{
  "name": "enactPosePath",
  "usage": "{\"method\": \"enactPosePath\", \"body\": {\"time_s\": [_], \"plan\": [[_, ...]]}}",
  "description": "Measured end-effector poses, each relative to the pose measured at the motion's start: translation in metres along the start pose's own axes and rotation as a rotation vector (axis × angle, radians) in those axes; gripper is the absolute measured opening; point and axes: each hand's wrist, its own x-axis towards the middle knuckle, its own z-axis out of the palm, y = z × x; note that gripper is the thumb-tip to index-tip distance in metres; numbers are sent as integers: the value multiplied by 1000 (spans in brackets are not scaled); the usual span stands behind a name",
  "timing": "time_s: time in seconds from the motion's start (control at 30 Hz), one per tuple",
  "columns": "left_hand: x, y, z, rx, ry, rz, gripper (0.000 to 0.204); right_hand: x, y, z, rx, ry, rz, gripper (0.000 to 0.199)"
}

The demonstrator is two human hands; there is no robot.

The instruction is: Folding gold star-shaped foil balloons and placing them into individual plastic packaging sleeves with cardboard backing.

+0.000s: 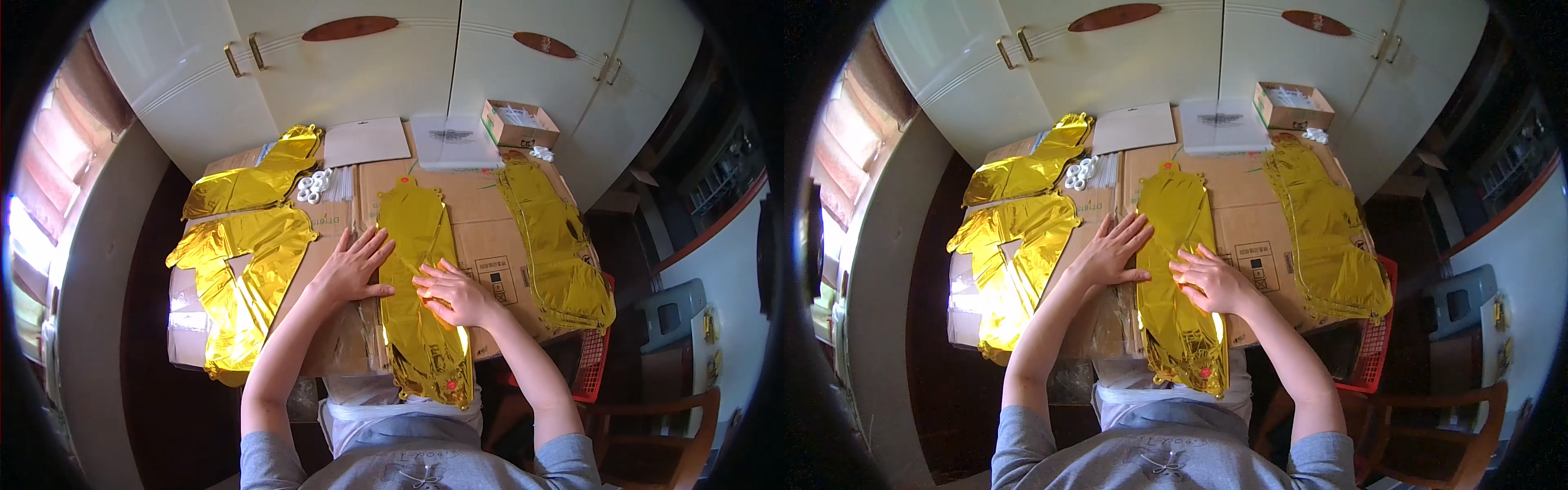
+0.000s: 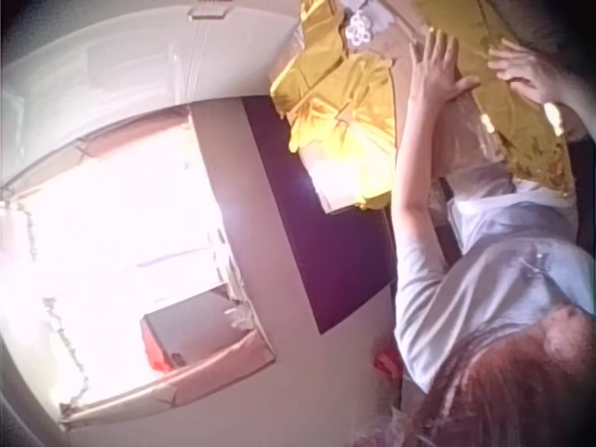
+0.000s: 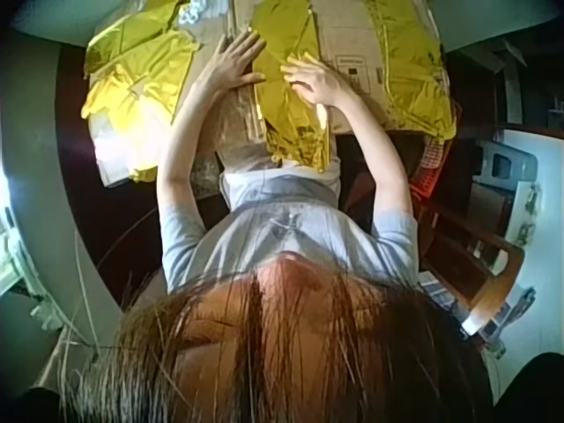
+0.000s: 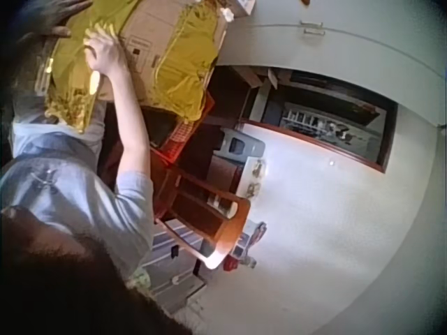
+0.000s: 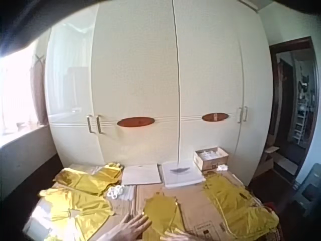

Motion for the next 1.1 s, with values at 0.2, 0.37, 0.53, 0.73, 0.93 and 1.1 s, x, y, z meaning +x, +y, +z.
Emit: {"method": "enactPosePath", "body": {"time_s": [0.2, 0.37, 0.53, 0.73, 0.93, 1.1], "plan": [[3, -2, -2, -8, -63, -41, 105, -1, 1, 1, 3, 4, 4, 17], [5, -2, -2, 20, -72, -78, 111, -1, 1, 0, 11, -10, 10, 18], [6, -5, 0, 30, -25, -83, 119, -1, 0, 0, 21, -2, 11, 19], [10, -5, -3, 38, -54, -80, 126, -1, 0, -2, 18, -14, 17, 18], [10, -4, 0, 91, -42, -80, 128, 5, -15, -11, -124, -48, -5, 25], [10, -8, 6, 105, -34, -71, 128, 15, -54, 8, -208, -76, -173, 36]]}}
